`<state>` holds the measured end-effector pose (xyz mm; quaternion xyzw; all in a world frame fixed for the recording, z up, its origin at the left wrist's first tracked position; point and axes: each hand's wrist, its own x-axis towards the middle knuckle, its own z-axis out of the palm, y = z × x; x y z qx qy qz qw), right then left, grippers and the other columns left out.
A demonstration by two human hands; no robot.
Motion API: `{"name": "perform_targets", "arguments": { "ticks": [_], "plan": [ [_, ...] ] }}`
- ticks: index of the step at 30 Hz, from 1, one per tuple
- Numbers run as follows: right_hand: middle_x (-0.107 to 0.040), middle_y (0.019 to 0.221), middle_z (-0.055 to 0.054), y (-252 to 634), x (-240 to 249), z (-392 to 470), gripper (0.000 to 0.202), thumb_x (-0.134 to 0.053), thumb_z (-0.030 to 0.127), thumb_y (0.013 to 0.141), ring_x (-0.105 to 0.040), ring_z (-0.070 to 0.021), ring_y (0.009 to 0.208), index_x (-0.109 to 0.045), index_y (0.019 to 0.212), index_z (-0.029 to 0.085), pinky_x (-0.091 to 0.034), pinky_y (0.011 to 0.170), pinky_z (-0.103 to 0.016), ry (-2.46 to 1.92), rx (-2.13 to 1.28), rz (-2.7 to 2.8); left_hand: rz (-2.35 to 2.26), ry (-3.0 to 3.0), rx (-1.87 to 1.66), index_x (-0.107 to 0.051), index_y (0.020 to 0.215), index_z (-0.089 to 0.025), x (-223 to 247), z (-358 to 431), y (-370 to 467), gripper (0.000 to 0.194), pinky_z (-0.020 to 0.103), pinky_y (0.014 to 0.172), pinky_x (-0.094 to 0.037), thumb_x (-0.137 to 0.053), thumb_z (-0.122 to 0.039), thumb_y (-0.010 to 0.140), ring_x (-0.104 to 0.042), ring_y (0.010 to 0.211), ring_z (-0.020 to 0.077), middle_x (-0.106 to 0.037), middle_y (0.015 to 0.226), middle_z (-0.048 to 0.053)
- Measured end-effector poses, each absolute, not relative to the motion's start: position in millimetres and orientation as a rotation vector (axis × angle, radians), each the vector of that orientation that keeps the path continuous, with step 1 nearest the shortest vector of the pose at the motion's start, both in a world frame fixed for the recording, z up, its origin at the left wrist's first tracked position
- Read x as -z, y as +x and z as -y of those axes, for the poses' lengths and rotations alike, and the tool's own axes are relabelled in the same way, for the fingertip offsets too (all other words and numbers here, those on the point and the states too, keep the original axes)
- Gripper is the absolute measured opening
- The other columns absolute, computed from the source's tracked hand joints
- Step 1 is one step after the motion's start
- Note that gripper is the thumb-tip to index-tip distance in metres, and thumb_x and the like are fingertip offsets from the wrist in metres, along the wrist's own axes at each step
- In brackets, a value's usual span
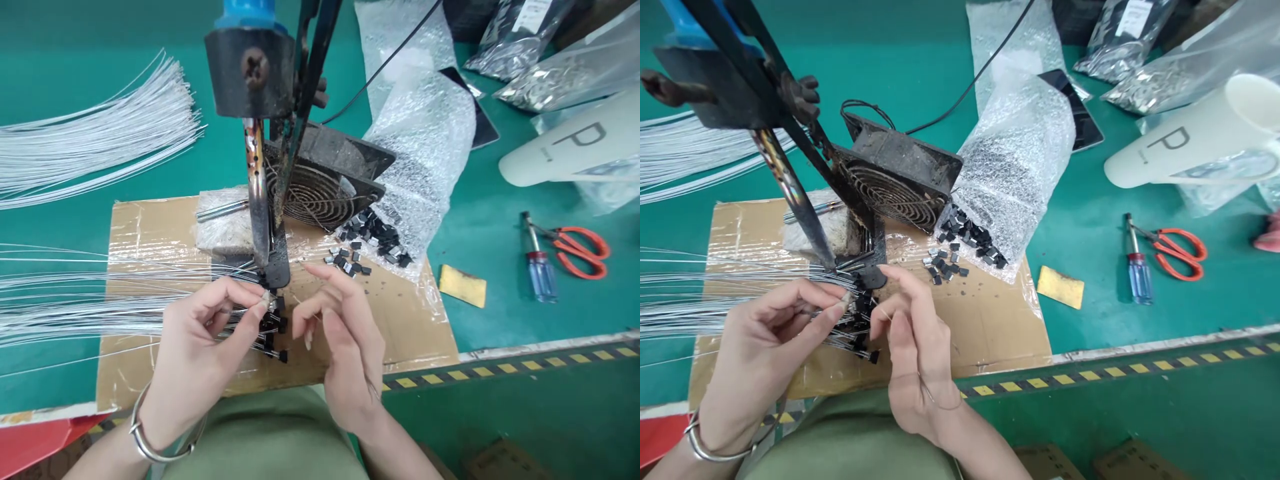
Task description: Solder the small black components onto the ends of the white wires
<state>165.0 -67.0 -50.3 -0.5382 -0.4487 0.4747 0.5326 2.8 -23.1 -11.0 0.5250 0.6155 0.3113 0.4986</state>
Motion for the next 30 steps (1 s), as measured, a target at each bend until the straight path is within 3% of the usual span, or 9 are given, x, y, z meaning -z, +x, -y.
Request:
{"name": "perform_targets", "arguments": {
  "ticks": [2,5,7,10,13,21,30],
  "plan": [
    [-0.064,0.074,0.006,166.8,49.6,67.3,0.035,-0.041,0.021,0.111,-0.054,-0.0133,0.065,-0.053,0.142,0.032,-0.045,0.065,-0.028,-1.288,-1.119,1.103,-1.487,1.296,-0.746,-0.075,0.077,-0.021,11.6,21.9,1.2,0.011,0.022,0.056,-0.048,-0.076,-0.025,0.087,-0.070,0.075,0.0148,-0.081,0.093,0.004],
    [-0.052,0.072,0.005,172.5,48.0,65.0,0.014,-0.047,0.019,0.106,-0.047,-0.0125,0.062,-0.057,0.099,0.026,-0.038,0.060,-0.028,-1.347,-1.036,1.186,-1.506,1.289,-0.753,-0.076,0.079,-0.022,11.8,21.5,1.2,0.010,0.021,0.056,-0.048,-0.076,-0.024,0.088,-0.070,0.075,0.0137,-0.081,0.095,0.003],
    [-0.049,0.075,0.004,176.0,46.0,62.2,0.023,-0.050,0.016,0.104,-0.048,-0.0125,0.066,-0.048,0.082,0.023,-0.040,0.063,-0.029,-1.358,-0.970,1.276,-1.508,1.284,-0.753,-0.076,0.079,-0.022,11.9,21.3,1.9,0.010,0.020,0.056,-0.048,-0.077,-0.025,0.088,-0.070,0.074,0.0133,-0.081,0.094,0.002],
    [-0.065,0.095,-0.002,176.7,42.6,58.2,0.020,-0.056,0.010,0.101,-0.065,-0.0156,0.090,-0.052,0.085,0.023,-0.052,0.082,-0.031,-1.301,-0.897,1.345,-1.511,1.285,-0.762,-0.075,0.078,-0.022,11.9,20.5,2.7,0.010,0.020,0.054,-0.047,-0.077,-0.025,0.087,-0.070,0.072,0.0127,-0.081,0.092,0.001],
    [-0.076,0.118,-0.006,172.4,40.9,57.6,0.020,-0.062,0.005,0.098,-0.074,-0.0197,0.112,-0.056,0.093,0.024,-0.057,0.097,-0.034,-1.246,-0.887,1.319,-1.519,1.288,-0.775,-0.075,0.078,-0.022,10.7,19.4,3.1,0.009,0.019,0.055,-0.048,-0.077,-0.024,0.087,-0.070,0.072,0.0117,-0.081,0.091,0.000],
    [-0.082,0.123,-0.006,163.6,44.5,61.6,0.020,-0.069,0.007,0.095,-0.082,-0.0224,0.108,-0.061,0.094,0.025,-0.065,0.095,-0.035,-1.254,-0.946,1.220,-1.522,1.229,-0.866,-0.075,0.077,-0.023,5.9,15.5,8.2,0.009,0.013,0.070,-0.056,-0.078,-0.018,0.084,-0.074,0.078,0.0089,-0.081,0.087,-0.003],
    [-0.084,0.117,-0.007,157.2,43.8,51.1,0.019,-0.068,0.009,0.095,-0.083,-0.0213,0.105,-0.061,0.087,0.025,-0.066,0.093,-0.034,-1.294,-0.942,1.141,-1.576,1.221,-0.894,-0.075,0.075,-0.021,9.1,11.2,8.3,0.008,0.016,0.059,-0.049,-0.080,-0.020,0.081,-0.067,0.069,0.0089,-0.078,0.082,-0.002]
  ]
}}
